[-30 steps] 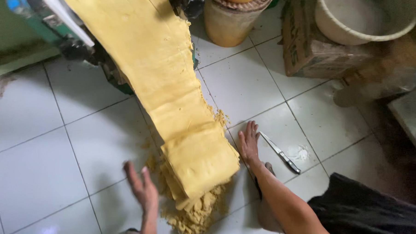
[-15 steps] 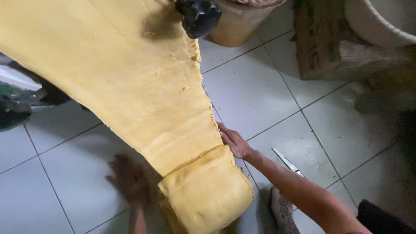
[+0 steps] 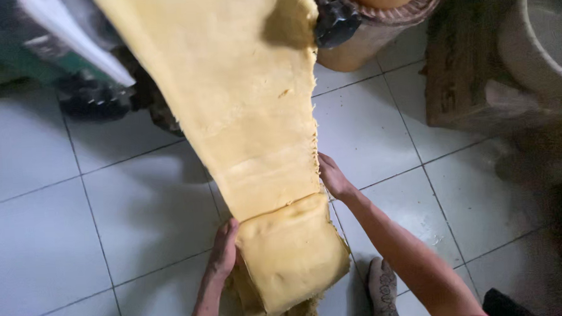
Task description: The person operates a dough sheeter, feeding a yellow dough sheet through the rollers and folding the output repeatedly. They adjust the machine with a hammer and continue folding the sheeted dough into a stack on the floor.
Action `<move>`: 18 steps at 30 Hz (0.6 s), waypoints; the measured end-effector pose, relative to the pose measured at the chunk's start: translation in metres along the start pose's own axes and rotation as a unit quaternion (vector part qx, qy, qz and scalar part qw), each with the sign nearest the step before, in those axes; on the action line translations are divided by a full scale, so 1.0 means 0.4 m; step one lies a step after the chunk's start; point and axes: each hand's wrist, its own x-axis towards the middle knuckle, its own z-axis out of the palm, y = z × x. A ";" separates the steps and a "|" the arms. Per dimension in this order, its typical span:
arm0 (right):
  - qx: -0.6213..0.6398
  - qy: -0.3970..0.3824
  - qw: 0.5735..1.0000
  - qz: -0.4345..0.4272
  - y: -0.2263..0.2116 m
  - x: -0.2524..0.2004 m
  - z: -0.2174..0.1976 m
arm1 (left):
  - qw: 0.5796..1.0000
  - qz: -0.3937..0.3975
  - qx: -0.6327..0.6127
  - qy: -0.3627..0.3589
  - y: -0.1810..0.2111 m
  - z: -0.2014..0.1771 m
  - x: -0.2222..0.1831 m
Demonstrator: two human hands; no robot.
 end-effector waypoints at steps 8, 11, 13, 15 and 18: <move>-0.045 -0.047 0.998 -0.013 -0.139 -0.313 0.090 | 0.991 -0.046 -0.077 -0.094 0.137 0.041 -0.050; -0.084 -0.054 0.995 -0.020 -0.190 -0.353 0.096 | 0.990 0.005 -0.009 -0.138 0.157 0.015 -0.099; -0.064 -0.047 0.997 0.003 -0.227 -0.385 0.098 | 0.989 0.002 -0.066 -0.130 0.163 0.008 -0.124; -0.019 -0.034 0.998 0.051 -0.267 -0.424 0.110 | 0.986 -0.012 -0.120 -0.118 0.164 0.010 -0.146; -0.027 -0.145 0.989 0.025 -0.312 -0.487 0.169 | 0.981 -0.013 -0.171 -0.094 0.160 0.000 -0.182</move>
